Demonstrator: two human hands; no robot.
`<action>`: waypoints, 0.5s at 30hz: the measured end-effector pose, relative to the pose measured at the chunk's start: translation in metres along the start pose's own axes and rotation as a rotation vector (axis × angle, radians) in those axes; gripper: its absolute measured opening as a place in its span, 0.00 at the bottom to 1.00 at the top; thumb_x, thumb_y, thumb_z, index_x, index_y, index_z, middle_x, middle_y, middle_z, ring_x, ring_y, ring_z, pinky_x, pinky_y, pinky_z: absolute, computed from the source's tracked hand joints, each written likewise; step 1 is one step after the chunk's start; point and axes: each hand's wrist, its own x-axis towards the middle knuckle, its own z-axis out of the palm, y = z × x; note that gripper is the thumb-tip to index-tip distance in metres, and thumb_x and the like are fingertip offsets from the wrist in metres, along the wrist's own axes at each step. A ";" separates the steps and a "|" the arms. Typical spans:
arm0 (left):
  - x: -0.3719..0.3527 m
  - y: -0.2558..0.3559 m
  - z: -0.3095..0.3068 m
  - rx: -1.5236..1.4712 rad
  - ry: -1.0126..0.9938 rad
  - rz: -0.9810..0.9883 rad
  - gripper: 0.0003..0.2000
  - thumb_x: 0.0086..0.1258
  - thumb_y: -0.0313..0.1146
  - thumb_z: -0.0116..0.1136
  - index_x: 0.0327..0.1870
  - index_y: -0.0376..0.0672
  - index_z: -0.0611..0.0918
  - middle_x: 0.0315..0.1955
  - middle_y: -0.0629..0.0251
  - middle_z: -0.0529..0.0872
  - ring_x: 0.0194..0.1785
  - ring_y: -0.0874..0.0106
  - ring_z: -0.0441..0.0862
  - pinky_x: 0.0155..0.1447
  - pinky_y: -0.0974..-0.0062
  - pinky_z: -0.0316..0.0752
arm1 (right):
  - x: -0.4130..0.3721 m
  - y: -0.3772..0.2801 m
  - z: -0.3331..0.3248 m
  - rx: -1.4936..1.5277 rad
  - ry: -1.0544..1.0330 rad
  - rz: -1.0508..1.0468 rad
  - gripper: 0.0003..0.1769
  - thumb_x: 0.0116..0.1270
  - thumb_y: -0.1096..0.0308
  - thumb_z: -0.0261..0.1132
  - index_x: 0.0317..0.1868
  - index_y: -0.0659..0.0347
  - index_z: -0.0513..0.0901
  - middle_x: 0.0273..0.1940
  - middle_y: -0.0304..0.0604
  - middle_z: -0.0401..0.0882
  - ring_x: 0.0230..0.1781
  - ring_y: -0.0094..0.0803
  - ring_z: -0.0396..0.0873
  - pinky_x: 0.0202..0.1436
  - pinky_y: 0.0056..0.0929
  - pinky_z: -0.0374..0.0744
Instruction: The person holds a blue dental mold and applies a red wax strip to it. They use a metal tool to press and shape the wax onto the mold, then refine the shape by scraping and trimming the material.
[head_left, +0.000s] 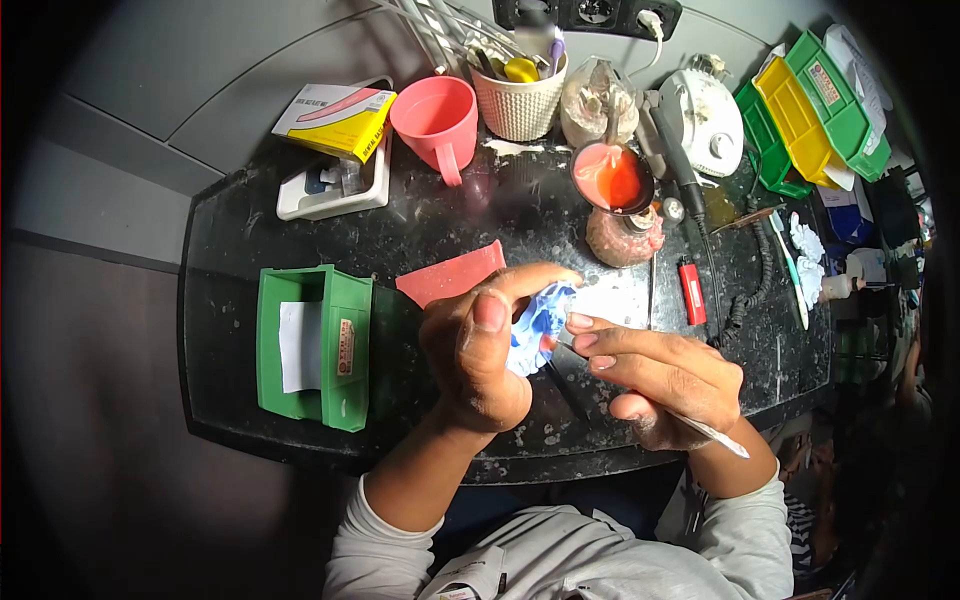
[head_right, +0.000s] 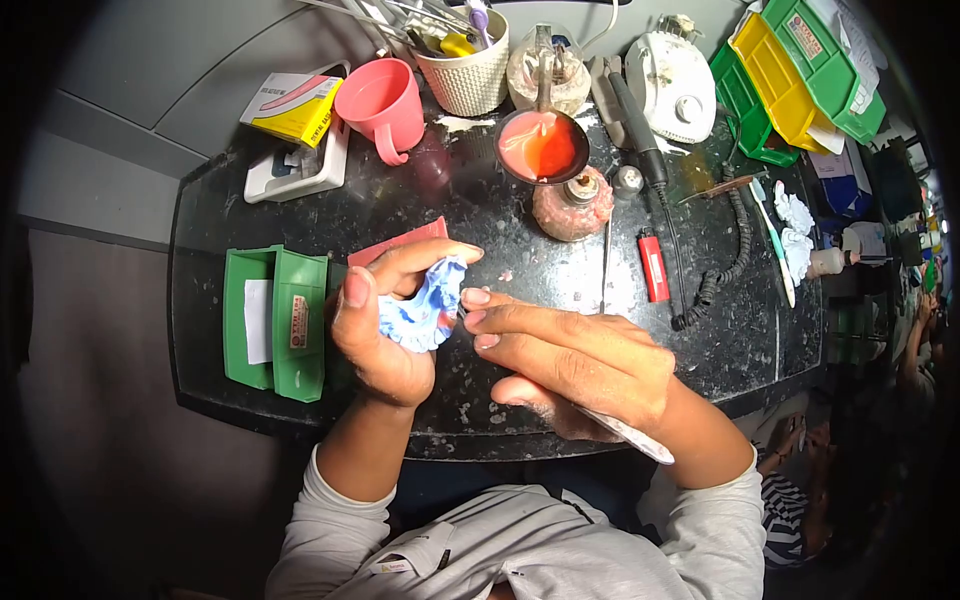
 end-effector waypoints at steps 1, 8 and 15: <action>0.000 0.000 0.000 0.001 -0.002 -0.001 0.44 0.77 0.66 0.28 0.47 0.28 0.86 0.35 0.57 0.89 0.29 0.78 0.75 0.34 0.79 0.67 | 0.000 0.000 0.000 0.000 0.002 0.002 0.19 0.75 0.58 0.67 0.43 0.72 0.85 0.42 0.58 0.89 0.46 0.48 0.90 0.48 0.38 0.89; -0.001 0.000 0.001 -0.035 0.005 -0.020 0.44 0.77 0.66 0.27 0.46 0.27 0.86 0.31 0.57 0.88 0.29 0.77 0.76 0.34 0.79 0.67 | 0.002 0.001 0.002 0.024 0.015 -0.010 0.20 0.75 0.58 0.66 0.43 0.73 0.84 0.41 0.59 0.89 0.46 0.48 0.90 0.48 0.38 0.89; -0.001 0.002 0.002 -0.066 -0.002 -0.046 0.45 0.76 0.68 0.27 0.45 0.26 0.86 0.30 0.57 0.87 0.29 0.77 0.77 0.35 0.79 0.68 | 0.002 0.001 0.002 0.029 0.015 -0.018 0.19 0.74 0.58 0.67 0.43 0.72 0.85 0.41 0.58 0.89 0.46 0.47 0.90 0.47 0.37 0.89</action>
